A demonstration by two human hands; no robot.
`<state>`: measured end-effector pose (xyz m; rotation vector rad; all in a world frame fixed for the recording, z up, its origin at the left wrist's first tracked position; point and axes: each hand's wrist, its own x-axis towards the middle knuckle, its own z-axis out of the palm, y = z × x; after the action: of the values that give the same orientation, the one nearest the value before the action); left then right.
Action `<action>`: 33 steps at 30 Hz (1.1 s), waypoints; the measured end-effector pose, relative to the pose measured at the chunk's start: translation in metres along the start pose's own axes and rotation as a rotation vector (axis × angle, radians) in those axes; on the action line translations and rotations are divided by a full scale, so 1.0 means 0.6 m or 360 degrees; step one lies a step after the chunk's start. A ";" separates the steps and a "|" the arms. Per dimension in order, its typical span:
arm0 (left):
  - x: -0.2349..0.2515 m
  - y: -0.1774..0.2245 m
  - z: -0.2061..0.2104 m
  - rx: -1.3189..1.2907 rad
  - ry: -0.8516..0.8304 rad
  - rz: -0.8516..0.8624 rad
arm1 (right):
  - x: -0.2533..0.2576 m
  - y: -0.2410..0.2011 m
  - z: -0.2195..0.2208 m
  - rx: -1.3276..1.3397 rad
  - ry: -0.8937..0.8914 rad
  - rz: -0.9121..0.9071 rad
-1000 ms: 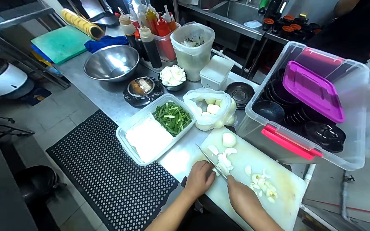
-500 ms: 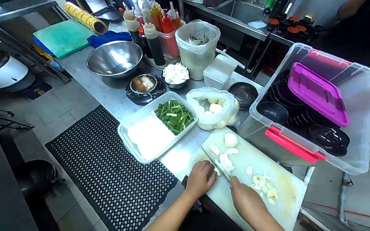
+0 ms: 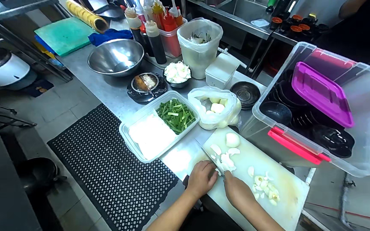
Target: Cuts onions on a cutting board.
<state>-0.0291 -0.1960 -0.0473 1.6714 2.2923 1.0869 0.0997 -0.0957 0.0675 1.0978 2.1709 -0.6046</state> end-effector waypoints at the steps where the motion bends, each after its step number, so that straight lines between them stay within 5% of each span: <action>1: 0.000 0.001 0.000 0.0000 -0.0007 -0.0008 | -0.002 0.003 -0.003 -0.0003 0.0007 0.0002; 11: -0.005 -0.002 0.009 0.0035 0.0118 0.0030 | -0.061 0.027 -0.013 -0.0106 0.0016 0.0003; 24: -0.004 -0.002 0.007 0.0026 0.0103 0.0024 | 0.000 0.000 0.001 -0.0045 -0.0022 0.0008; 33: -0.007 -0.003 0.009 -0.0003 0.0133 0.0033 | -0.050 0.022 -0.010 -0.0101 0.0061 -0.0035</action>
<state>-0.0265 -0.1971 -0.0535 1.6839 2.3279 1.1845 0.1221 -0.1007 0.0913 1.0617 2.2220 -0.5247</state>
